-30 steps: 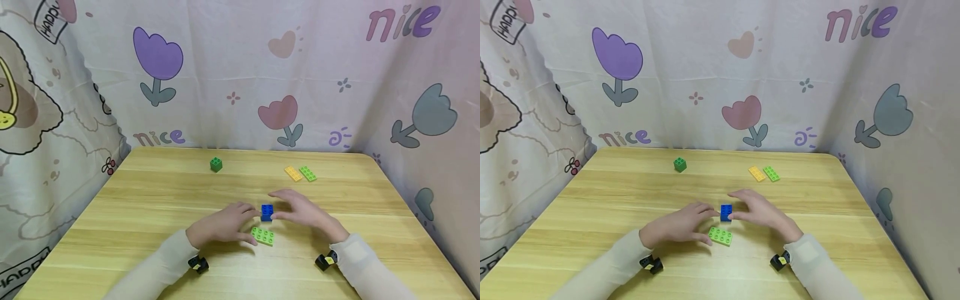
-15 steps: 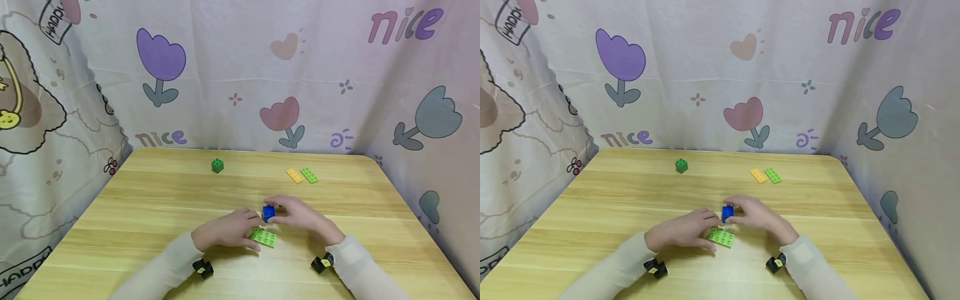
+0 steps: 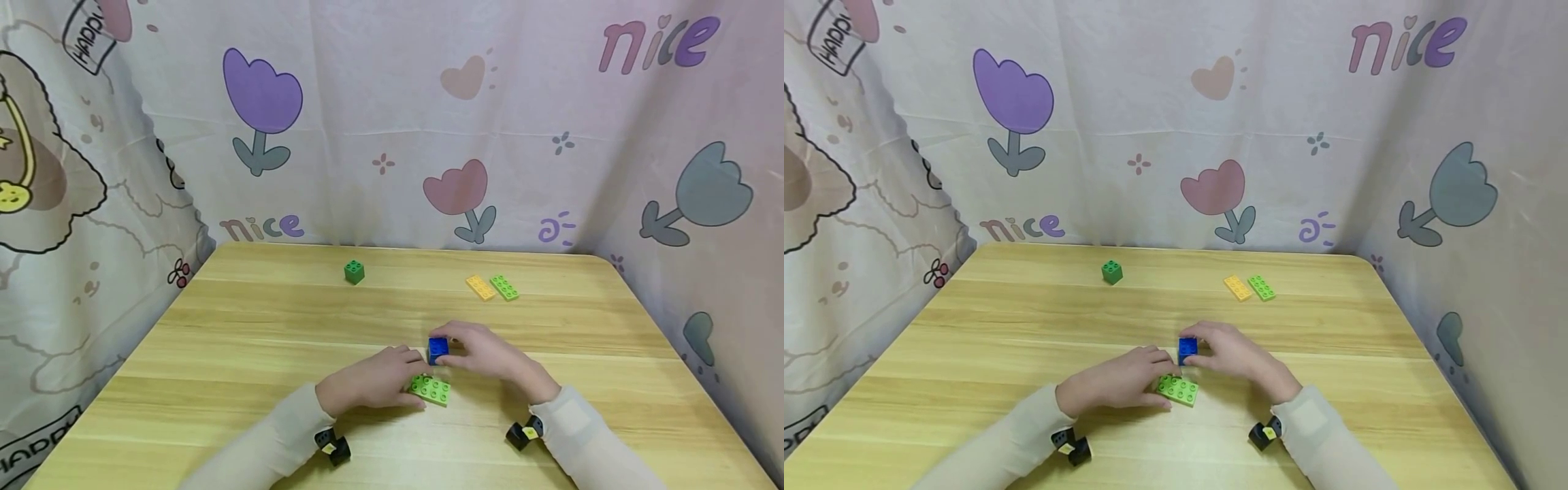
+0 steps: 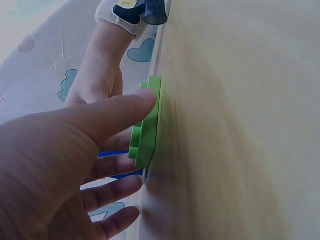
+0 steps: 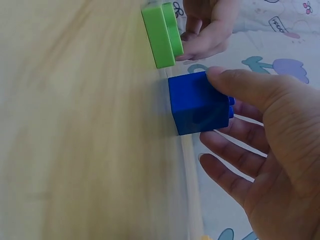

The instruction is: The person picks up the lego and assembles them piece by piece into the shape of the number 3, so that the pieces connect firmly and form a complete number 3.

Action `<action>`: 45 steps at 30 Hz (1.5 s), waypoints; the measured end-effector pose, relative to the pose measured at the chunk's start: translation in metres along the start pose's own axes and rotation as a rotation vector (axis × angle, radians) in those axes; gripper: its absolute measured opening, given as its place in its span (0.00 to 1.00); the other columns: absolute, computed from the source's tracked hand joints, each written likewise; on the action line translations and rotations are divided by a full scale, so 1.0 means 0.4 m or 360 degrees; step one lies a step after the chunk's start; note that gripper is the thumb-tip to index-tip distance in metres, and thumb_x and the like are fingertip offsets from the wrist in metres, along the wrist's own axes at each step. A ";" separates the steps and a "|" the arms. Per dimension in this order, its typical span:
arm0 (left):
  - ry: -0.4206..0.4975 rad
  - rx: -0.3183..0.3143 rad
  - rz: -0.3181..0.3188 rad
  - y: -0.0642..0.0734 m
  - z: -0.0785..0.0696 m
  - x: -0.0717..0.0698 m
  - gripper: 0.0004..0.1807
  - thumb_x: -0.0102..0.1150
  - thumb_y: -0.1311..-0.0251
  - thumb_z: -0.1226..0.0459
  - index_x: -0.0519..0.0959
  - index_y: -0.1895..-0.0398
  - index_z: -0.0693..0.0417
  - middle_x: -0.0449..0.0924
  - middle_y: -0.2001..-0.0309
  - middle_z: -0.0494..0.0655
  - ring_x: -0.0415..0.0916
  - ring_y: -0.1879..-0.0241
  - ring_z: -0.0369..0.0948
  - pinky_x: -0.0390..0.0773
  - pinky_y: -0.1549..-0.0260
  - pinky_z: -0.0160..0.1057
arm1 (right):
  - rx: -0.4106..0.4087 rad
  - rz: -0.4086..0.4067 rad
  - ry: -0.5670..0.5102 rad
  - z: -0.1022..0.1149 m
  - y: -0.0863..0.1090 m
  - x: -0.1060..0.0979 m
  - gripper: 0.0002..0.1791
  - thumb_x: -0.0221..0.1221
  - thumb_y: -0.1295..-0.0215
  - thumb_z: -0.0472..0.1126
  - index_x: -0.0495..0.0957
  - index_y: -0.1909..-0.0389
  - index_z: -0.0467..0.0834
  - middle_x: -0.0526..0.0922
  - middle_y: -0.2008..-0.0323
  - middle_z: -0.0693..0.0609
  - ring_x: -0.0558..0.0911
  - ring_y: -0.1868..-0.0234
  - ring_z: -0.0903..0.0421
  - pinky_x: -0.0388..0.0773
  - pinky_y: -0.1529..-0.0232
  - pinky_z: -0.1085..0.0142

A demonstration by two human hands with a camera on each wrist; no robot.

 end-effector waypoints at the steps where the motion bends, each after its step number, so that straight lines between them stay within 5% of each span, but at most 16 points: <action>1: -0.0006 0.0000 0.0000 0.000 -0.001 0.000 0.32 0.55 0.37 0.40 0.74 0.36 0.47 0.75 0.50 0.38 0.71 0.50 0.36 0.71 0.46 0.38 | 0.0003 0.0001 0.0003 0.000 0.000 0.001 0.26 0.64 0.34 0.48 0.75 0.38 0.43 0.79 0.44 0.52 0.78 0.46 0.57 0.75 0.46 0.58; 24: -0.0217 -0.0079 -0.0032 0.002 0.008 0.004 0.25 0.55 0.35 0.42 0.78 0.44 0.47 0.76 0.54 0.38 0.72 0.55 0.35 0.73 0.57 0.38 | -0.0025 -0.0026 0.0079 0.005 0.000 0.003 0.24 0.62 0.33 0.48 0.76 0.40 0.42 0.79 0.46 0.51 0.78 0.47 0.56 0.76 0.47 0.57; 45: -0.0255 -0.0211 -0.0080 0.010 0.042 -0.018 0.23 0.57 0.37 0.41 0.80 0.49 0.45 0.77 0.55 0.39 0.73 0.52 0.40 0.73 0.52 0.46 | -0.0001 -0.0101 0.0119 0.032 0.011 -0.026 0.23 0.62 0.33 0.51 0.75 0.41 0.45 0.79 0.52 0.58 0.78 0.51 0.61 0.77 0.50 0.60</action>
Point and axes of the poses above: each hand's wrist, its own y-axis away from the middle knuckle, its own x-axis out of the palm, z = x × y, the point moved 6 cm from there along -y, towards the middle knuckle
